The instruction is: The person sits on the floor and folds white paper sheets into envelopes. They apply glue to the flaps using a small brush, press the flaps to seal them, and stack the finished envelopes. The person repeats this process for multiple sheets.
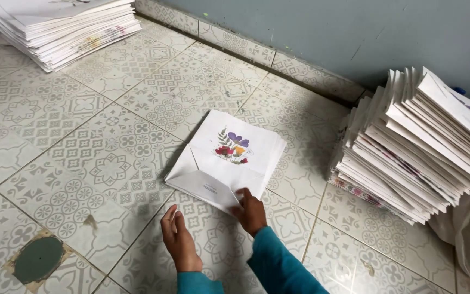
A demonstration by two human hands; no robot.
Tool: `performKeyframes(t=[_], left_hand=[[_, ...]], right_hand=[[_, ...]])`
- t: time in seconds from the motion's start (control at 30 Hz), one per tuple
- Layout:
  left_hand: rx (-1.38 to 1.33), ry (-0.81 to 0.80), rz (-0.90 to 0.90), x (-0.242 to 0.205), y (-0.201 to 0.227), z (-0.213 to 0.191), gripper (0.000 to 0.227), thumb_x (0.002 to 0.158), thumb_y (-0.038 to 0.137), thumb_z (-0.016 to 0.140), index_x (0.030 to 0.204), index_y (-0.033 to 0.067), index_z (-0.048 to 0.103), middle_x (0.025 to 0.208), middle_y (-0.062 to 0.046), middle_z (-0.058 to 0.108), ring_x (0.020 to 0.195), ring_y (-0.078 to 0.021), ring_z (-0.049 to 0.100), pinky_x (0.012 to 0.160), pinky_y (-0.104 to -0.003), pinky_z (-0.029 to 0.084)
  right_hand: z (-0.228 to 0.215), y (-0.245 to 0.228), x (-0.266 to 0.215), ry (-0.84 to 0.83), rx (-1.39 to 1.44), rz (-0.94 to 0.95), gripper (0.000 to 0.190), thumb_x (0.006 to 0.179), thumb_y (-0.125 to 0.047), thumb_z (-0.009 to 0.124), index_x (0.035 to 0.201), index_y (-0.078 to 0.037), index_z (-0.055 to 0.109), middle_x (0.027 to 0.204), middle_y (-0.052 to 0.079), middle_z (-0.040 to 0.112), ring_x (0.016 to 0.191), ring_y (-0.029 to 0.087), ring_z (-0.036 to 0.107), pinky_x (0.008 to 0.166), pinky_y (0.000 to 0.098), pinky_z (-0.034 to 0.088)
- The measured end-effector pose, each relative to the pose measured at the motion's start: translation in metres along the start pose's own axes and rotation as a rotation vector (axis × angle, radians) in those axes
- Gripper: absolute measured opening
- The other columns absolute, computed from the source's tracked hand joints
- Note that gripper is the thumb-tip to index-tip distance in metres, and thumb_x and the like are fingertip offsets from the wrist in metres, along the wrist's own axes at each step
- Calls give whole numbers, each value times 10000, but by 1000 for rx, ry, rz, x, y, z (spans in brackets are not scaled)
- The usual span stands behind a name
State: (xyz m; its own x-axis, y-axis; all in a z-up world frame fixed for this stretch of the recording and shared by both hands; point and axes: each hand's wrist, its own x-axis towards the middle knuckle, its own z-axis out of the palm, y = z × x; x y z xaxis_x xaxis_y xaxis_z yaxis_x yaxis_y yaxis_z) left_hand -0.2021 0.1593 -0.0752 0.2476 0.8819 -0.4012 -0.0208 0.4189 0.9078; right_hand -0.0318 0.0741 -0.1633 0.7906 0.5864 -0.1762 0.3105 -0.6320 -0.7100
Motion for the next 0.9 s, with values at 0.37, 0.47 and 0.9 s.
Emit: performKeyframes(t=[0.37,0.47,0.9], left_hand=[[497,-468,487,-16,-54,30,213,984,221,554,1092,123,709,1076,18,750,934,-156,655,826,-313,527],[853,-995,489,-48,-119,64,179,885,233,629,948,136,765,948,21,767,786,-179,663,735,-300,549],[1654,-1360,1065,-125,-249,108,864,677,-49,867,1413,102,441,1710,-67,-100,1037,-304,564,871,-422,601]], right_hand=[[-120,222,-291,447,-163,-474,242,627,-35,708,849,-108,769,843,-2,683,780,184,649,709,293,537],[-128,286,-336,462,-345,-374,156,709,-137,764,865,-147,769,876,-9,702,831,203,651,731,327,538],[-189,281,-367,-295,-90,-176,520,1005,-477,514,1300,-92,701,1657,98,317,1557,344,147,1234,524,186]])
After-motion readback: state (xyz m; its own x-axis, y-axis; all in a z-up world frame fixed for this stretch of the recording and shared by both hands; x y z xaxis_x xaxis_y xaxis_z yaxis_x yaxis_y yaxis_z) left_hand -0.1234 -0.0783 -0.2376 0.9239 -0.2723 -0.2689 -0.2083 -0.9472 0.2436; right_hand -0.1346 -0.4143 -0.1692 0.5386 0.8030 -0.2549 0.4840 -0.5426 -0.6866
